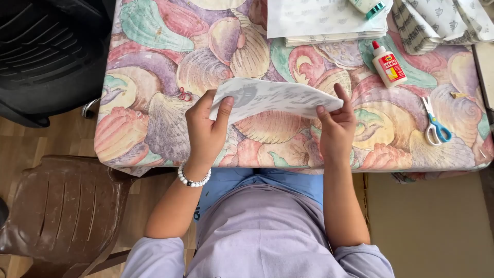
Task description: Folding a printed paper sheet along specific lines to assemble a paper bag on a table.
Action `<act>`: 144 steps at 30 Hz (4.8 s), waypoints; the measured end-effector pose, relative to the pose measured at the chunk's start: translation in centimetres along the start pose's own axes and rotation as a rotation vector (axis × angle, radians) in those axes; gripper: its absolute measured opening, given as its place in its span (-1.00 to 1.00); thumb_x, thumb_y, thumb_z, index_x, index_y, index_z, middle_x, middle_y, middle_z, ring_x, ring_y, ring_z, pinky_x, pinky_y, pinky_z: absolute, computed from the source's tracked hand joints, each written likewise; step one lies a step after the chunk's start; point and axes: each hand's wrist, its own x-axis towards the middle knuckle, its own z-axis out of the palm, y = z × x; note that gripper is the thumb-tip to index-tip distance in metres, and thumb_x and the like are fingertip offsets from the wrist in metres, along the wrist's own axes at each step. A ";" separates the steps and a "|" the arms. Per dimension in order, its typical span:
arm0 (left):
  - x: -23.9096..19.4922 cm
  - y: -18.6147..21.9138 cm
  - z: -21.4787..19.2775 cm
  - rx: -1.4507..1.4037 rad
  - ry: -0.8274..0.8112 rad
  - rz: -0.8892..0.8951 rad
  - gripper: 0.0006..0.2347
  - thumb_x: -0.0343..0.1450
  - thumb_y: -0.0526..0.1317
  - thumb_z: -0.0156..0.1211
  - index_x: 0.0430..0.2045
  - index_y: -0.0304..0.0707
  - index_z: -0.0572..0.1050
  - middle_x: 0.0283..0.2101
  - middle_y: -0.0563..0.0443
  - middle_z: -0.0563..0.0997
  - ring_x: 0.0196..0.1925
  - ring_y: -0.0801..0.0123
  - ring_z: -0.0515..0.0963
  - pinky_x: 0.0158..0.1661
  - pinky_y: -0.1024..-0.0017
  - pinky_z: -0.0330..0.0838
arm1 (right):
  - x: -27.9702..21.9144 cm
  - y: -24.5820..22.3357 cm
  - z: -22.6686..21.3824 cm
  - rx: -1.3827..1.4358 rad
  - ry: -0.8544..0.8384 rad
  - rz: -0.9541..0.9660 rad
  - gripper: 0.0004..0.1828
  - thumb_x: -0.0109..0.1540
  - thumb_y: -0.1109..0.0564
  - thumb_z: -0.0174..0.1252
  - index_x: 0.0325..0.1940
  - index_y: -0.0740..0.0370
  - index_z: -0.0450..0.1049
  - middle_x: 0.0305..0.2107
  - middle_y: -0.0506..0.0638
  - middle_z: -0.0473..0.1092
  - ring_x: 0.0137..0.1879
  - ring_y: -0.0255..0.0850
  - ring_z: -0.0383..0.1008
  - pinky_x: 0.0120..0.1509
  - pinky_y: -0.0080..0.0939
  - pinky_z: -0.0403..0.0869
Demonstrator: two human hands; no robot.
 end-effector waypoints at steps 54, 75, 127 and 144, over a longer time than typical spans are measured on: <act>-0.3 -1.7 -3.1 -0.594 -0.316 -0.636 -0.87 0.48 -0.26 0.21 -0.29 -0.39 0.63 -0.36 0.00 0.68 -0.26 0.52 0.64 -0.21 0.41 0.66 | 3.4 -6.4 1.7 -0.185 -0.114 0.262 -0.59 0.24 0.31 0.38 0.14 0.34 0.46 -0.35 0.09 0.55 -0.27 -0.20 0.66 -0.20 -0.30 0.69; -0.1 -1.4 -3.2 -0.166 -0.401 -0.422 -0.62 0.53 -0.05 -0.01 0.10 -0.35 0.51 0.01 0.19 0.61 -0.09 0.67 0.43 -0.06 0.57 0.39 | 2.7 -7.2 1.3 -0.164 -0.085 0.227 -0.58 0.24 0.29 0.32 0.18 0.29 0.47 -0.16 -0.09 0.54 0.00 -0.40 0.51 0.17 -0.37 0.60; -1.8 -5.2 -1.0 -0.069 -0.027 -0.251 -0.86 0.53 -0.38 0.01 -0.10 -0.36 0.50 -0.24 -0.27 0.62 0.02 0.13 0.60 0.04 0.07 0.46 | 3.7 -2.7 0.0 -0.197 -0.057 0.266 -0.82 0.32 0.21 0.33 -0.06 0.31 0.52 -0.37 0.01 0.56 -0.23 -0.31 0.65 -0.12 -0.31 0.68; -1.7 -7.7 -2.9 -0.097 -0.152 -0.593 -0.93 0.57 -0.30 0.06 -0.20 -0.34 0.45 -0.57 0.02 0.46 -0.75 0.52 0.42 -0.78 0.68 0.32 | 0.5 -9.7 5.0 -0.204 -0.113 0.297 -0.78 0.22 0.31 0.34 -0.07 0.43 0.53 -0.38 0.13 0.57 -0.27 -0.20 0.66 -0.21 -0.26 0.69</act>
